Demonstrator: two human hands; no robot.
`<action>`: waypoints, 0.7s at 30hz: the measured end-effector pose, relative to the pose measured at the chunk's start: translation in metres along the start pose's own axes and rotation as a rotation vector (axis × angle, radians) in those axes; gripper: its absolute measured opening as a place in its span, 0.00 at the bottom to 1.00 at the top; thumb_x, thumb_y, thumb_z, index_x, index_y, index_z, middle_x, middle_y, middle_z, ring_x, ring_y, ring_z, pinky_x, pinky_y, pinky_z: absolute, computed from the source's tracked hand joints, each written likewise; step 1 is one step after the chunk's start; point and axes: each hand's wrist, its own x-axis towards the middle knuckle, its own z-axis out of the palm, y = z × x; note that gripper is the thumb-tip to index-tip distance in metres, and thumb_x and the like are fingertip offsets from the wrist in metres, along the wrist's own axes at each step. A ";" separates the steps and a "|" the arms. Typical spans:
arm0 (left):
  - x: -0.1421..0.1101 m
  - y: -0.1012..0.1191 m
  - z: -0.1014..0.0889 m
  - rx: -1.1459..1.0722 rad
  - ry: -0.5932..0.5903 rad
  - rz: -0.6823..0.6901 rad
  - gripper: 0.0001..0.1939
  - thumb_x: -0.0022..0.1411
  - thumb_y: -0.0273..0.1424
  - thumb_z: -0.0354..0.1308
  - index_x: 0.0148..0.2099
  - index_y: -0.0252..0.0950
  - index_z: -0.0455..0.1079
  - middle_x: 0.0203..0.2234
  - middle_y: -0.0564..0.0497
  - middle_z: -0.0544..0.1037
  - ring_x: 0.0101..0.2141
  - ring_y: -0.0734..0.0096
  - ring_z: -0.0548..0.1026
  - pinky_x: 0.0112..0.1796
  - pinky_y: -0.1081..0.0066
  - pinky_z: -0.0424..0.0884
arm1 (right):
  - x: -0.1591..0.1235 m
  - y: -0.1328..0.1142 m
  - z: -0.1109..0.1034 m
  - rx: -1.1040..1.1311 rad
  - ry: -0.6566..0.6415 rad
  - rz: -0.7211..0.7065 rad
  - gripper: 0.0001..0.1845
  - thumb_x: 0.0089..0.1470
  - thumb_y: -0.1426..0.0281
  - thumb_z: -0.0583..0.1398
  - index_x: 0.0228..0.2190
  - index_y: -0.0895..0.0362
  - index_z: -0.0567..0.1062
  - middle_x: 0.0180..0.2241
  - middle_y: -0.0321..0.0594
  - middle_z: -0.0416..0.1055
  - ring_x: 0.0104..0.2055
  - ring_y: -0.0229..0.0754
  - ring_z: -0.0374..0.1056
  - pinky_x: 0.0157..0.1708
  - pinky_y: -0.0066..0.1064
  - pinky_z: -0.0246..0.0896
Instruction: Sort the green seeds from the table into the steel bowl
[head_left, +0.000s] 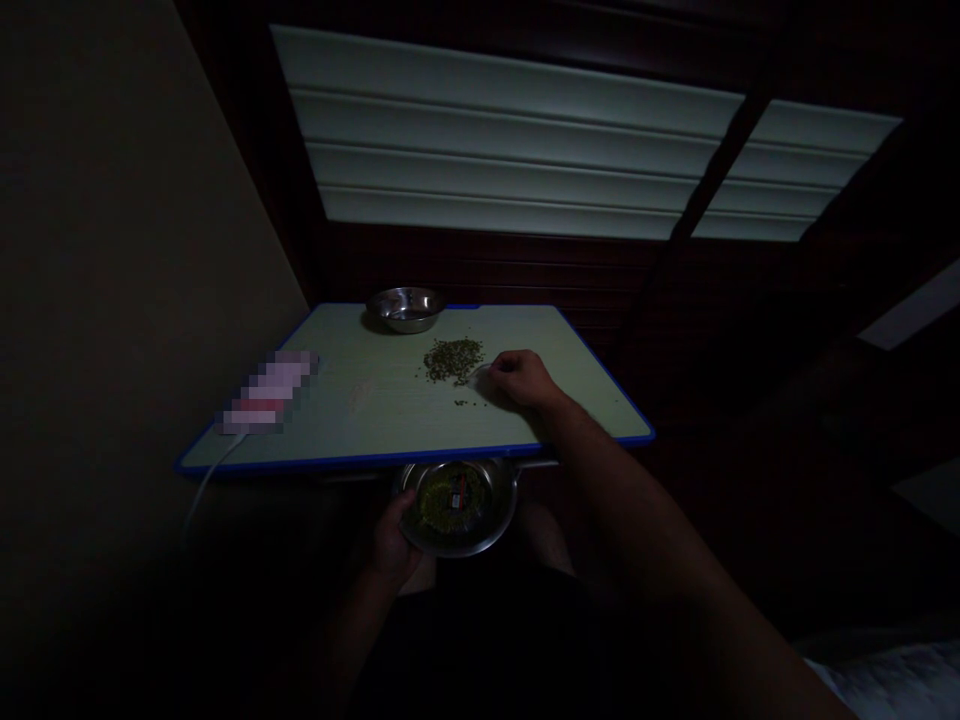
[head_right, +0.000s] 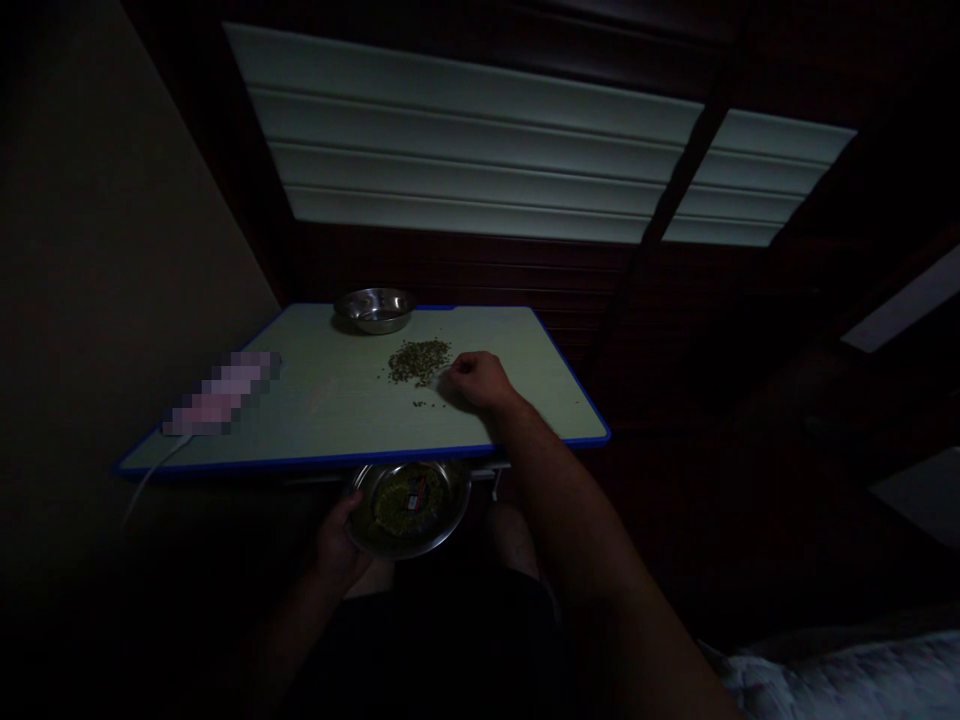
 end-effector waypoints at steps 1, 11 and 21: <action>0.000 0.000 0.000 -0.001 -0.001 0.001 0.11 0.47 0.34 0.64 0.34 0.36 0.79 0.30 0.46 0.84 0.41 0.51 0.81 0.46 0.58 0.74 | 0.001 0.001 0.000 -0.021 0.019 -0.003 0.05 0.42 0.69 0.60 0.21 0.59 0.74 0.19 0.35 0.69 0.23 0.35 0.60 0.25 0.28 0.54; -0.002 0.001 0.001 0.011 0.009 -0.015 0.10 0.46 0.34 0.64 0.33 0.36 0.78 0.29 0.47 0.84 0.40 0.52 0.81 0.45 0.58 0.76 | 0.004 0.010 -0.001 -0.077 0.075 -0.118 0.08 0.47 0.68 0.59 0.25 0.59 0.76 0.23 0.36 0.72 0.27 0.36 0.63 0.30 0.28 0.56; 0.000 -0.001 -0.001 -0.008 0.019 -0.003 0.11 0.45 0.34 0.64 0.33 0.35 0.79 0.30 0.46 0.84 0.42 0.52 0.80 0.46 0.58 0.74 | 0.005 0.011 0.000 0.025 0.017 -0.152 0.08 0.46 0.67 0.58 0.24 0.58 0.74 0.23 0.35 0.70 0.27 0.37 0.62 0.31 0.29 0.57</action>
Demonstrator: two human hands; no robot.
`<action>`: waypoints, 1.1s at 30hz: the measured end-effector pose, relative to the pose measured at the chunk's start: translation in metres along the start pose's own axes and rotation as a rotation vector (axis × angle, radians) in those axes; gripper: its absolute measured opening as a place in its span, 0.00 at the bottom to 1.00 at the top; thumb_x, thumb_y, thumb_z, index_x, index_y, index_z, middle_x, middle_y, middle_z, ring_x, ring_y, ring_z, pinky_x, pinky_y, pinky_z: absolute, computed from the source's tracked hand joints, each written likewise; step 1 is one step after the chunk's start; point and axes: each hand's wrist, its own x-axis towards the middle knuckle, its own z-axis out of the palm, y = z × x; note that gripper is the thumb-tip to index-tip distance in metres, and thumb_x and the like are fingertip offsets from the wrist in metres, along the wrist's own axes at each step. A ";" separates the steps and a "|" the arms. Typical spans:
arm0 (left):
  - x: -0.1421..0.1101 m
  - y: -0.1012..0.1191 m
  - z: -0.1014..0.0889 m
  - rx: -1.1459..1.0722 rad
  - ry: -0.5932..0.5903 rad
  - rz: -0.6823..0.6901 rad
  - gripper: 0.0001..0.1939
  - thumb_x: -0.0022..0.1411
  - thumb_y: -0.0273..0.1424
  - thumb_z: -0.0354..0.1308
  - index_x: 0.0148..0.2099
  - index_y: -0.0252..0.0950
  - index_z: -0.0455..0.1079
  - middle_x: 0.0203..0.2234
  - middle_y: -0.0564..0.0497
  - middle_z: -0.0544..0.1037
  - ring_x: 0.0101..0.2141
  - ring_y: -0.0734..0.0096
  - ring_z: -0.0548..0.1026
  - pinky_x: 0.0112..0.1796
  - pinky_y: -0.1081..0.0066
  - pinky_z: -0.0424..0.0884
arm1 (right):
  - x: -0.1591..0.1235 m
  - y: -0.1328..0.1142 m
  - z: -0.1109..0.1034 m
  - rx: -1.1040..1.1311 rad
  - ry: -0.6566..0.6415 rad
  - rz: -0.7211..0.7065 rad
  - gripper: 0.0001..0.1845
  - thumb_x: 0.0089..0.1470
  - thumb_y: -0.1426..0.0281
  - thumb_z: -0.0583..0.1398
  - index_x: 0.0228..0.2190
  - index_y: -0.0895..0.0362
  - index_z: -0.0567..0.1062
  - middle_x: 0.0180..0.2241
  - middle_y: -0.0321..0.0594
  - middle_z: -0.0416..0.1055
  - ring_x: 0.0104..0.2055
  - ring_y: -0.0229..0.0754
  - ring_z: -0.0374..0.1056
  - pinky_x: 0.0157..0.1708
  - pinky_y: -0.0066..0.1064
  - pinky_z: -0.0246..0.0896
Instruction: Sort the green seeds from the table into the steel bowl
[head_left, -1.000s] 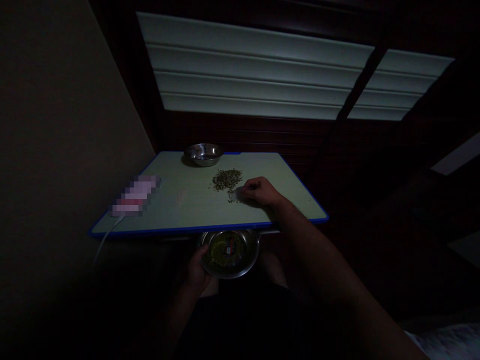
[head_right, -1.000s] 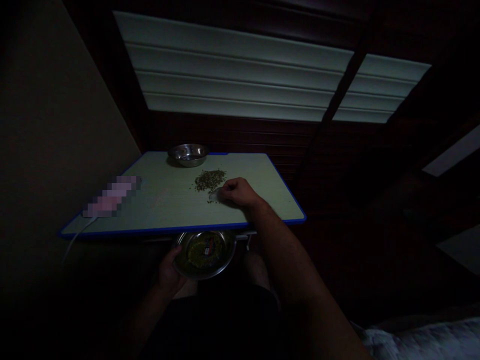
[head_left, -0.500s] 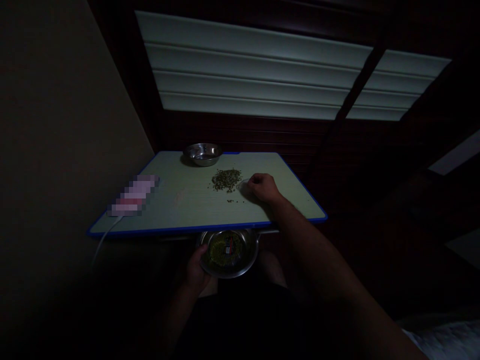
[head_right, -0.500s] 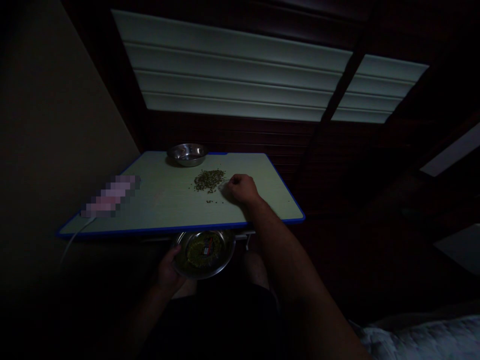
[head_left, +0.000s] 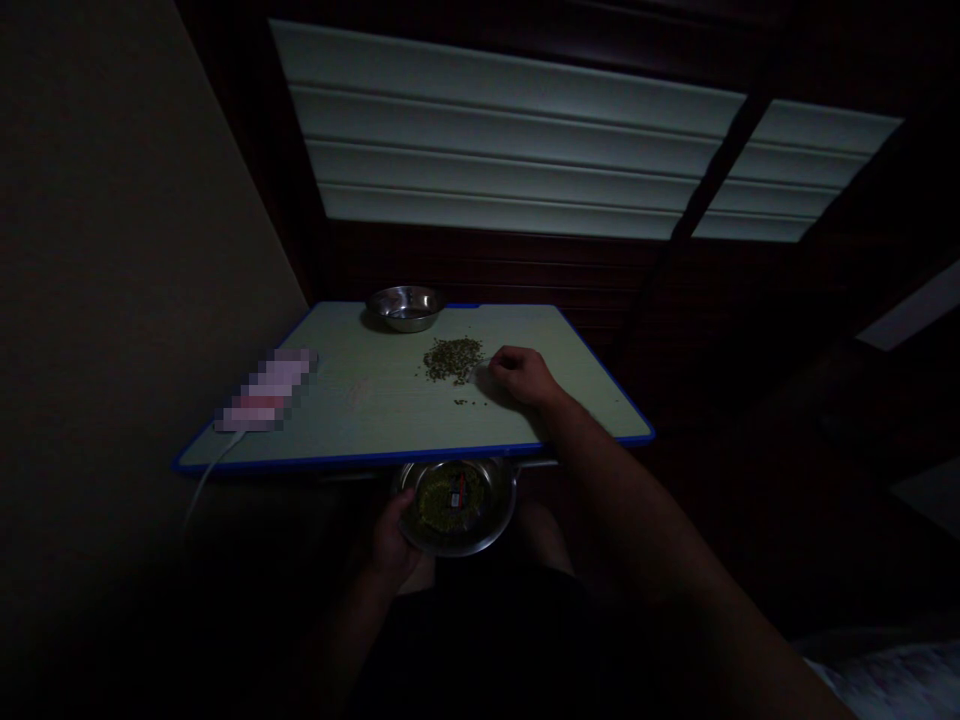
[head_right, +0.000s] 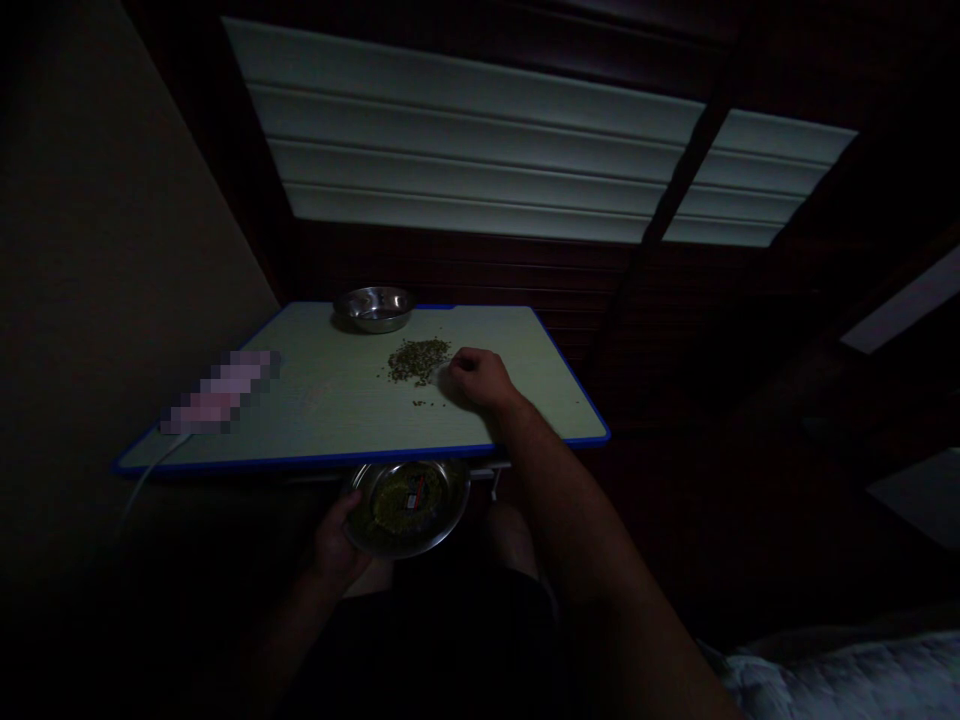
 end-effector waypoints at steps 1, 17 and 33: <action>0.000 0.000 0.000 -0.003 -0.001 -0.003 0.12 0.45 0.34 0.65 0.33 0.35 0.79 0.30 0.45 0.84 0.43 0.51 0.80 0.47 0.58 0.74 | 0.000 0.000 0.000 -0.010 0.005 -0.002 0.08 0.47 0.67 0.58 0.24 0.58 0.75 0.23 0.35 0.70 0.27 0.37 0.62 0.32 0.29 0.57; -0.001 0.001 0.002 0.014 0.015 0.002 0.09 0.45 0.34 0.64 0.31 0.37 0.78 0.28 0.46 0.83 0.40 0.50 0.81 0.45 0.56 0.75 | -0.001 -0.005 -0.001 -0.007 -0.015 0.016 0.07 0.45 0.67 0.58 0.24 0.58 0.74 0.23 0.36 0.70 0.28 0.37 0.63 0.33 0.30 0.57; -0.002 0.001 0.002 0.031 0.016 0.017 0.12 0.43 0.37 0.65 0.32 0.37 0.77 0.28 0.47 0.83 0.43 0.49 0.79 0.46 0.56 0.73 | -0.001 -0.008 -0.003 0.070 -0.051 0.077 0.07 0.40 0.66 0.59 0.21 0.58 0.73 0.20 0.32 0.68 0.26 0.35 0.60 0.28 0.27 0.55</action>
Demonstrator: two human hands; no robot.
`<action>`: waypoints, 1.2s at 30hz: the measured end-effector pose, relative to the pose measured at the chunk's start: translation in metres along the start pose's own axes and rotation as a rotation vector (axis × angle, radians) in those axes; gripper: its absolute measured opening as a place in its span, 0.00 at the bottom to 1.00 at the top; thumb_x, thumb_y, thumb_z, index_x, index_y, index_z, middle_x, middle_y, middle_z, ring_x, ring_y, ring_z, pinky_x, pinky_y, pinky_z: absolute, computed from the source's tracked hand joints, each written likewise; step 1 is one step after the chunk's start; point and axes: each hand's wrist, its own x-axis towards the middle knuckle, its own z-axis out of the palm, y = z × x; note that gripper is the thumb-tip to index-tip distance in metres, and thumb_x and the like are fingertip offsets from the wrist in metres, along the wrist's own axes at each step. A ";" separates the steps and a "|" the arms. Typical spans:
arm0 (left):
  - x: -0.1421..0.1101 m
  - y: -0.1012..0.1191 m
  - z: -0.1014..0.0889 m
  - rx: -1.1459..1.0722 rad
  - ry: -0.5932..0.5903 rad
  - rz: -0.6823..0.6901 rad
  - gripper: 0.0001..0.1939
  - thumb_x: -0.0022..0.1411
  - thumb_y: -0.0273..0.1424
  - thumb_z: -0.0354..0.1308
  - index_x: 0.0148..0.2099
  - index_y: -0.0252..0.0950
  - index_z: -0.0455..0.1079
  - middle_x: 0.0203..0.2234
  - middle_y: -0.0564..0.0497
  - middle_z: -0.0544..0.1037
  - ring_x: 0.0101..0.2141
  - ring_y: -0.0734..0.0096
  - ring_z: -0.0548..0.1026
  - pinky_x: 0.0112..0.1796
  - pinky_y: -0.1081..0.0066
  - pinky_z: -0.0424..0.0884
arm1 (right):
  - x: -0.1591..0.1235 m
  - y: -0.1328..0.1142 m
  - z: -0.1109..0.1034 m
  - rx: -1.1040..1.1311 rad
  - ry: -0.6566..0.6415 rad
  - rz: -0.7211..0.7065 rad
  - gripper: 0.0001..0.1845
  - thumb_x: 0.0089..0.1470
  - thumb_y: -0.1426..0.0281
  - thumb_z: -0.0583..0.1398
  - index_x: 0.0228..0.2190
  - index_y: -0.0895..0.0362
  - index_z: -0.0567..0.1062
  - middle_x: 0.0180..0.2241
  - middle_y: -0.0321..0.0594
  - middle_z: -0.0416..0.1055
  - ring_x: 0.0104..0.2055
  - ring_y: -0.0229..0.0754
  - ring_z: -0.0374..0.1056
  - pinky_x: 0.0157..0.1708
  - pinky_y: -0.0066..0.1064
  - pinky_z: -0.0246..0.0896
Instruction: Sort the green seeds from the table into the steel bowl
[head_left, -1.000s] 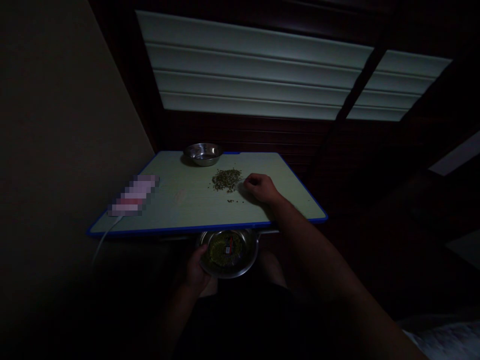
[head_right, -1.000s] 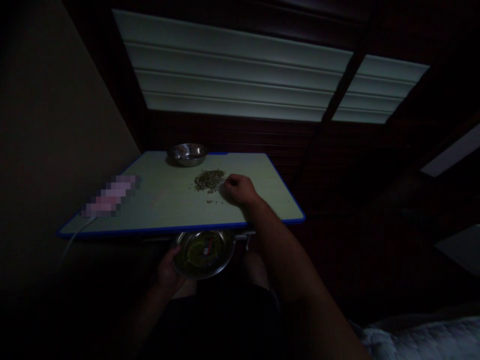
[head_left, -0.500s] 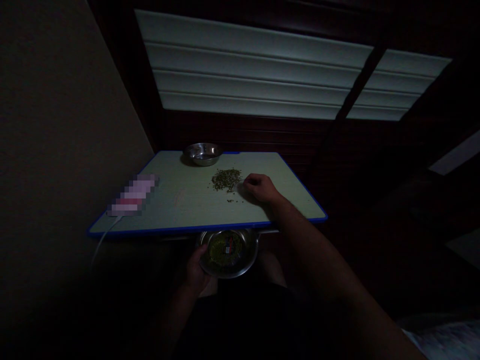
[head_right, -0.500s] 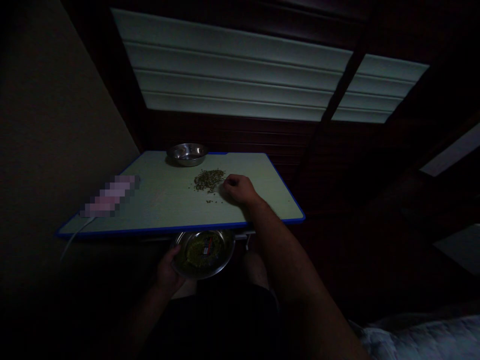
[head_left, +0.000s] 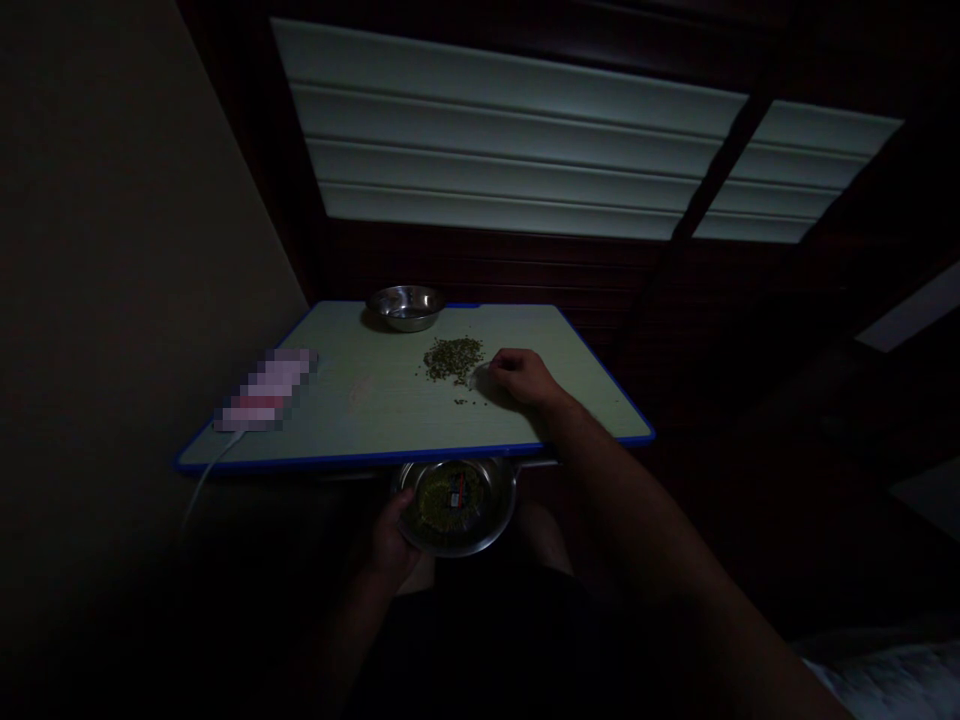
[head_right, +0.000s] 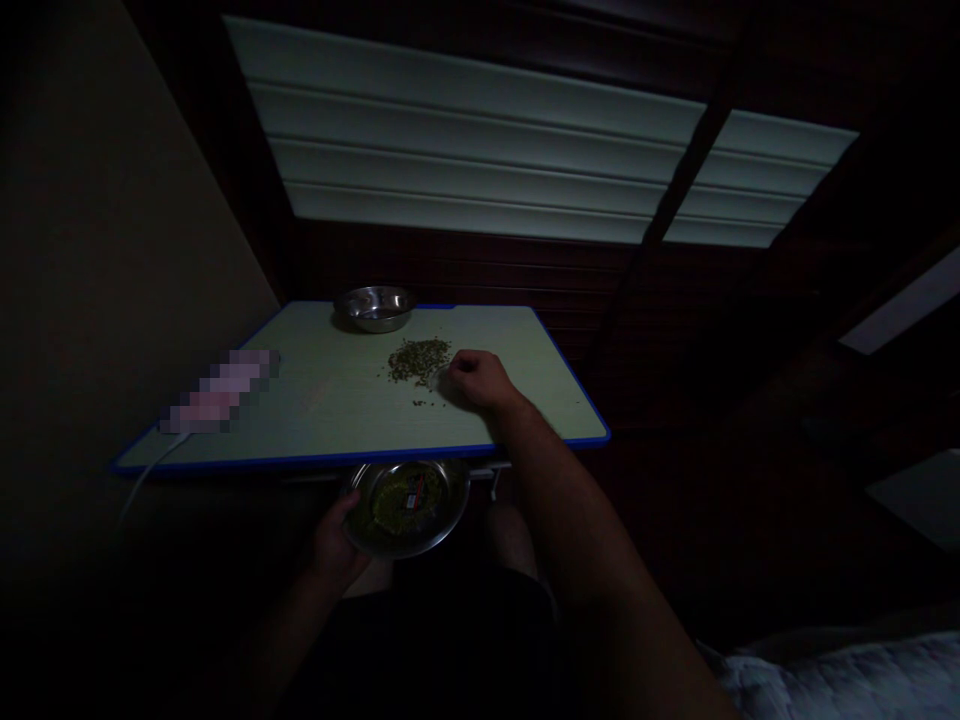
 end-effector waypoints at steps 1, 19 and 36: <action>0.000 0.000 0.000 -0.004 -0.005 0.004 0.13 0.43 0.37 0.65 0.32 0.36 0.77 0.28 0.47 0.83 0.44 0.49 0.79 0.47 0.56 0.73 | 0.000 0.000 0.000 0.003 -0.006 0.008 0.07 0.40 0.66 0.59 0.21 0.58 0.73 0.20 0.32 0.68 0.25 0.35 0.60 0.28 0.27 0.54; -0.001 0.000 0.000 -0.007 -0.035 0.000 0.12 0.44 0.36 0.65 0.33 0.36 0.78 0.29 0.47 0.83 0.41 0.51 0.80 0.47 0.56 0.74 | 0.001 0.004 0.001 -0.137 0.049 -0.029 0.07 0.45 0.68 0.59 0.23 0.59 0.75 0.22 0.35 0.70 0.27 0.36 0.62 0.30 0.28 0.55; 0.000 0.000 -0.002 -0.017 -0.044 -0.021 0.11 0.46 0.35 0.64 0.34 0.37 0.78 0.30 0.46 0.84 0.43 0.49 0.80 0.46 0.56 0.74 | 0.000 0.002 0.002 -0.033 0.021 -0.031 0.06 0.42 0.68 0.60 0.22 0.58 0.73 0.21 0.34 0.69 0.26 0.35 0.61 0.29 0.27 0.56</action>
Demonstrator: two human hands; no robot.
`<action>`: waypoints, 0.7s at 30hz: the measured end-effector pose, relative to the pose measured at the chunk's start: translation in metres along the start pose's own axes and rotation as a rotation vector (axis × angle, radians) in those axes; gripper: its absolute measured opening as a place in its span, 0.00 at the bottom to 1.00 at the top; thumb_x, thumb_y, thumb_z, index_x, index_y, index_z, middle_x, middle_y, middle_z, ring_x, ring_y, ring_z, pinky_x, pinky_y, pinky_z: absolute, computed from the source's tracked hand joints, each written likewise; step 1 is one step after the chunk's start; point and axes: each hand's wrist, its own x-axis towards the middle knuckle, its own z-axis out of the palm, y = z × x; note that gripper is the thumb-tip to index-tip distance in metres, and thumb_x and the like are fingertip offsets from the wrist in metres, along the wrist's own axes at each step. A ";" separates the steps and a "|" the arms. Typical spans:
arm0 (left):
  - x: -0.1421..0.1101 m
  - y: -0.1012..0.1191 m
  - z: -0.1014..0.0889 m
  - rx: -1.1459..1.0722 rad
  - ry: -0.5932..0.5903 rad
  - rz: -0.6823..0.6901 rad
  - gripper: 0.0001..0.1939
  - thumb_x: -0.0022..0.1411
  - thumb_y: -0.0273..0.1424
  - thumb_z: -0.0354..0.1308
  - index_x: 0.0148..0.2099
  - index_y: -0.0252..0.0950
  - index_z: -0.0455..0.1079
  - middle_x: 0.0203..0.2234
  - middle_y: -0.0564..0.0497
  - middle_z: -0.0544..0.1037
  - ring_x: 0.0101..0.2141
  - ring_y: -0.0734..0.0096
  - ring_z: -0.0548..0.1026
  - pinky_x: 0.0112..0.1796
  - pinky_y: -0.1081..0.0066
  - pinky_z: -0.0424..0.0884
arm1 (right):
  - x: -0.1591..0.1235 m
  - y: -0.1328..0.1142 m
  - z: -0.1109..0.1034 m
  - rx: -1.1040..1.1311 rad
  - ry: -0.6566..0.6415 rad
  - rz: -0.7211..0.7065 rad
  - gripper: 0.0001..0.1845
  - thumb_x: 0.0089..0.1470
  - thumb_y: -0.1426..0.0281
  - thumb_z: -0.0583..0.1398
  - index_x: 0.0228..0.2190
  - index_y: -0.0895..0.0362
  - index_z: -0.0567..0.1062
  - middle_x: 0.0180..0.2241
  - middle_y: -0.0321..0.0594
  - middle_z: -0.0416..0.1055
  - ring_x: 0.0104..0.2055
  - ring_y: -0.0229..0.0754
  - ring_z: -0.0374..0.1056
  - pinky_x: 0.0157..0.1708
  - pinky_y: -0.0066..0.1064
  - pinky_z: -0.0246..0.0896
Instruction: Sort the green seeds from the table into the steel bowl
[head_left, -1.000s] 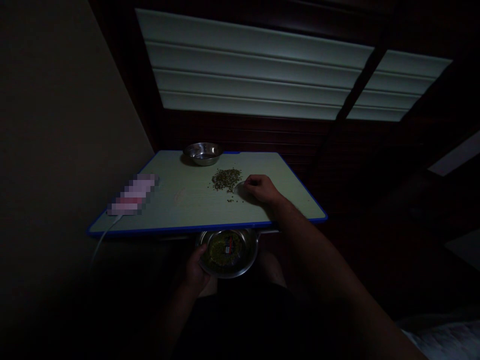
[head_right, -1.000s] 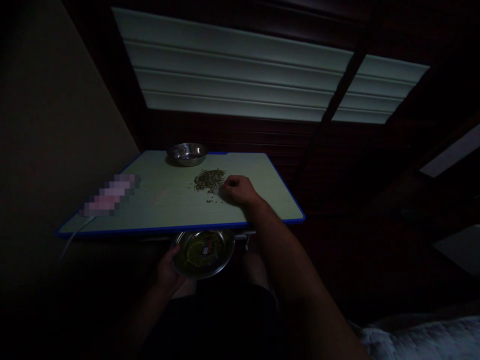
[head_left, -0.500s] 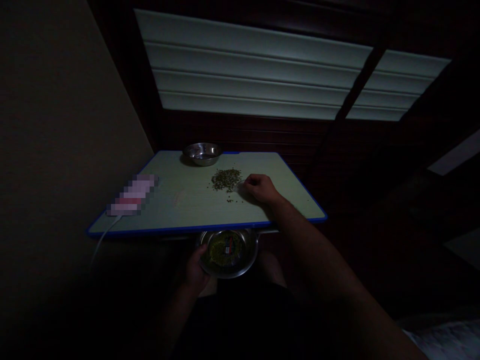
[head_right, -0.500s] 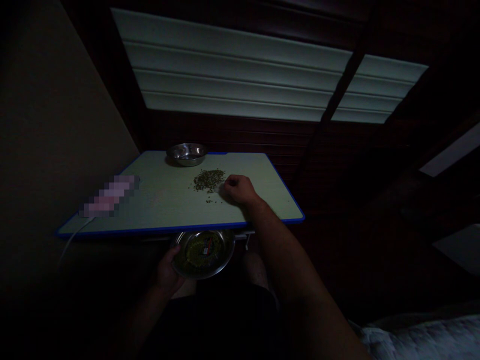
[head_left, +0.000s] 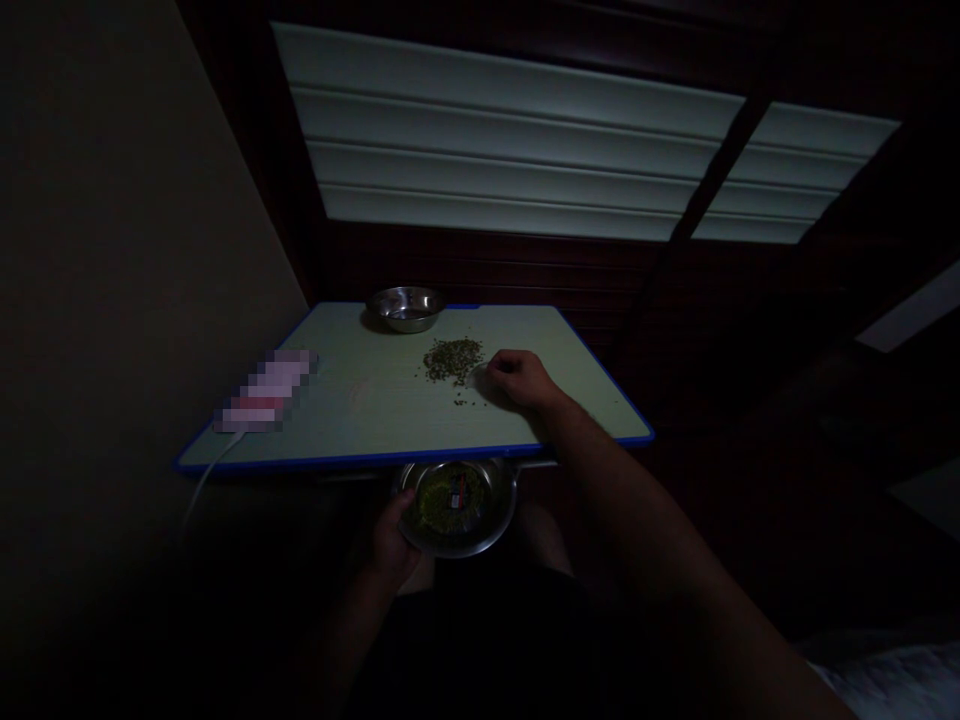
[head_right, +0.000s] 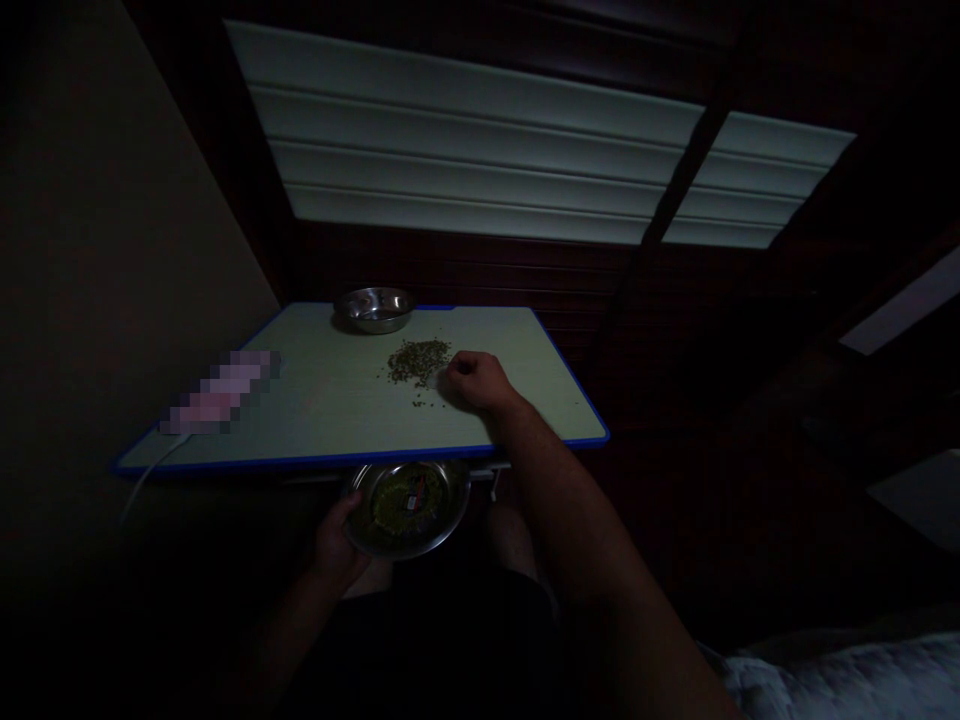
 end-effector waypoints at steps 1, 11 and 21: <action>0.000 0.000 0.000 -0.001 0.002 0.005 0.11 0.46 0.35 0.64 0.34 0.37 0.78 0.30 0.47 0.84 0.42 0.50 0.80 0.46 0.56 0.75 | 0.000 0.000 0.000 -0.002 -0.007 -0.001 0.06 0.42 0.68 0.60 0.22 0.58 0.73 0.21 0.34 0.69 0.26 0.35 0.61 0.29 0.28 0.56; 0.002 -0.002 -0.002 -0.007 -0.007 0.006 0.14 0.44 0.36 0.66 0.35 0.36 0.78 0.30 0.45 0.83 0.44 0.48 0.79 0.47 0.56 0.73 | -0.001 0.001 0.002 0.043 -0.047 0.015 0.07 0.42 0.67 0.61 0.22 0.58 0.74 0.21 0.35 0.70 0.26 0.36 0.62 0.29 0.28 0.58; 0.001 -0.002 -0.001 -0.009 -0.004 0.022 0.14 0.44 0.36 0.66 0.35 0.36 0.78 0.30 0.46 0.83 0.42 0.50 0.80 0.46 0.57 0.73 | 0.000 0.003 0.003 -0.007 -0.071 -0.010 0.08 0.44 0.66 0.62 0.24 0.59 0.76 0.23 0.35 0.72 0.27 0.35 0.64 0.30 0.28 0.58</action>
